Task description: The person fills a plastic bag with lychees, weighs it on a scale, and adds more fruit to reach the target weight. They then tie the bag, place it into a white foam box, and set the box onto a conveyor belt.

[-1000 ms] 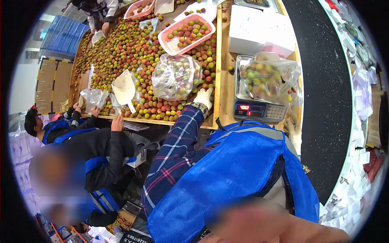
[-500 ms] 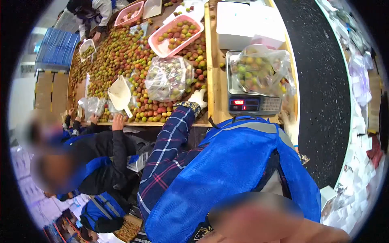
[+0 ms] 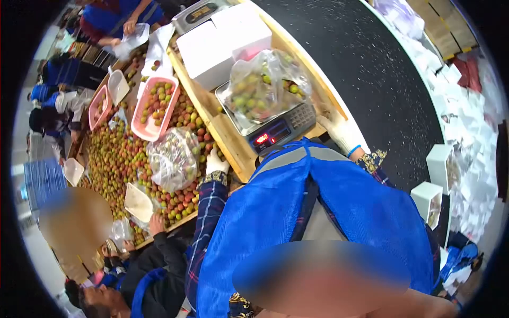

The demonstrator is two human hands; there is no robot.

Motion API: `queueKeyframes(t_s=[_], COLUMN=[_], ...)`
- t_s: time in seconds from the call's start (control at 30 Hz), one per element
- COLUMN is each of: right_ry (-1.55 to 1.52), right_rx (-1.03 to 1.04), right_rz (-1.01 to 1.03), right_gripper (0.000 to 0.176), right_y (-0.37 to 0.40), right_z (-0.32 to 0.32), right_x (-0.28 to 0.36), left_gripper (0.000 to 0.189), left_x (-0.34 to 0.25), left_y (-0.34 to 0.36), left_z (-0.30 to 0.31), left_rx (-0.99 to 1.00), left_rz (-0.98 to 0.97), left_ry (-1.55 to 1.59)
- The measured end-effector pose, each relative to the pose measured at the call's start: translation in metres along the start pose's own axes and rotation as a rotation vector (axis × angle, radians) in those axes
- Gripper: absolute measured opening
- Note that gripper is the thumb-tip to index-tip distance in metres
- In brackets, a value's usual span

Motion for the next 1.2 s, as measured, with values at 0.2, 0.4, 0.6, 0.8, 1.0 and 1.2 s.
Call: queueKeyframes(t_s=[0.2,0.4,0.6,0.8,1.0,1.2], right_ry=[0.048,0.486,-0.221,-0.398,-0.383,-0.241], right_rx=[-0.082,-0.193,-0.024,0.092,0.025,0.166], right_rz=[0.086,0.538,0.176,0.247,0.269,0.351], right_gripper=[0.077,0.075,0.05,0.044,0.043,0.041], right_y=[-0.02,-0.029,-0.096,-0.093,-0.107,-0.099], right_z=[0.008,0.014,0.037,0.045,0.06,0.048], right_x=[0.004,0.145,0.144,0.167,0.153,0.172], left_gripper=[0.08,0.076,0.073,0.068,0.05,0.085], left_x=[0.025,-0.089,-0.341,-0.478,-0.445,-0.404], left_y=[0.003,0.001,0.06,0.061,-0.008,-0.057], left_z=[0.03,0.073,0.097,0.047,-0.011,-0.004], left_rx=[-0.17,-0.094,0.416,0.764,0.778,-0.037], left_rz=[0.097,-0.132,-0.325,-0.487,-0.2,-0.475], left_ry=[0.419,0.807,1.19,1.108,1.452,0.502])
Point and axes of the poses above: each hand's wrist, its own y-axis away from the middle knuckle, its own z-axis out of the back of the hand, x = y × z, the point moved 7 cm from there along -y, towards the middle knuckle, and after that the axes turned 7 degrees about y, right-handed, at the moved point
